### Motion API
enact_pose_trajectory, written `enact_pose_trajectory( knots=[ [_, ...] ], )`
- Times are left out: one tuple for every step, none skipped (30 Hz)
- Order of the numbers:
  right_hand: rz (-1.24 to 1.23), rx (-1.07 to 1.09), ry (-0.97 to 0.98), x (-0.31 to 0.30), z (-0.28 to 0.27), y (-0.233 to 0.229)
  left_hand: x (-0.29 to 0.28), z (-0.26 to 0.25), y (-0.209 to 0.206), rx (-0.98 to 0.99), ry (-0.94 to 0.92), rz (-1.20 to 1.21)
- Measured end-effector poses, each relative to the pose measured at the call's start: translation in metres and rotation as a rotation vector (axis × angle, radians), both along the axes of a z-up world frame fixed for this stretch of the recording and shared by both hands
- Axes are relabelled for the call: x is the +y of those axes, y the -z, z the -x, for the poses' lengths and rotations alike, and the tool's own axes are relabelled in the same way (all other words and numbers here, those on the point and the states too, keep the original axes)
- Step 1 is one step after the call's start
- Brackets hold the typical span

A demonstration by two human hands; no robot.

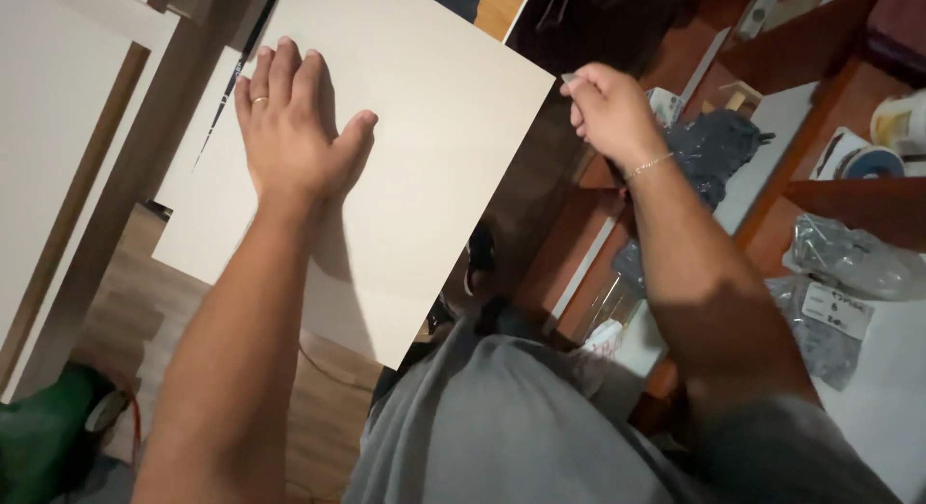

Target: Apply and trim edge banding on wooden panels using an iron and a utility knife

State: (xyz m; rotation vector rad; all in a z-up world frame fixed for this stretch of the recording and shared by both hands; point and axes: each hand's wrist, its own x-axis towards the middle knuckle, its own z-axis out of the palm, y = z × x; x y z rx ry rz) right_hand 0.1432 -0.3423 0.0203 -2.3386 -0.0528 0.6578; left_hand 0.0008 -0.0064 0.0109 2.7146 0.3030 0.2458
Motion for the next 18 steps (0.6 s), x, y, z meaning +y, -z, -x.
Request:
enact_pose_trajectory(
  knots=[
    [-0.017,-0.027,-0.023,0.0,-0.006,0.005,0.0,-0.001,0.0,0.016,-0.003,-0.006],
    [-0.035,-0.053,-0.047,0.0,-0.011,0.009,0.001,-0.001,0.0,0.032,-0.005,-0.011],
    [-0.036,-0.049,-0.052,0.002,-0.013,0.007,0.002,-0.001,0.001,0.036,-0.011,-0.012],
    [-0.017,-0.037,-0.077,0.004,-0.014,0.004,0.002,-0.001,0.003,0.025,-0.005,-0.013],
    [0.003,-0.028,-0.101,0.005,-0.015,0.001,0.003,-0.001,0.004,0.011,0.002,-0.014],
    [0.003,-0.027,-0.104,0.006,-0.015,0.0,0.003,0.0,0.005,0.012,-0.002,-0.014],
    [0.008,-0.013,-0.11,0.007,-0.015,-0.001,0.003,0.0,0.005,-0.017,0.007,-0.017],
    [0.013,0.001,-0.115,0.008,-0.015,-0.002,0.003,0.001,0.006,-0.045,0.015,-0.021],
    [0.013,0.002,-0.118,0.009,-0.016,-0.002,0.005,0.0,0.008,-0.044,0.013,-0.02],
    [0.02,0.004,-0.114,0.009,-0.016,-0.001,0.006,0.0,0.011,-0.04,0.019,-0.037],
    [0.028,0.007,-0.111,0.009,-0.016,-0.001,0.007,0.0,0.013,-0.035,0.025,-0.054],
    [0.029,0.008,-0.113,0.009,-0.016,-0.003,0.008,0.0,0.014,-0.033,0.023,-0.053],
    [0.035,-0.007,-0.123,0.01,-0.015,-0.005,0.009,0.0,0.015,-0.03,0.026,-0.058],
    [0.041,-0.022,-0.133,0.01,-0.014,-0.008,0.009,0.0,0.016,-0.027,0.03,-0.063],
    [0.041,-0.022,-0.134,0.012,-0.014,-0.011,0.009,0.0,0.015,-0.027,0.029,-0.062],
    [0.086,-0.021,-0.144,0.013,-0.013,-0.015,0.009,0.0,0.015,-0.019,0.027,-0.055],
    [0.131,-0.02,-0.154,0.015,-0.012,-0.019,0.009,0.0,0.015,-0.011,0.025,-0.048],
    [0.132,-0.019,-0.154,0.015,-0.011,-0.02,0.009,0.0,0.015,-0.01,0.025,-0.048]
  ],
)
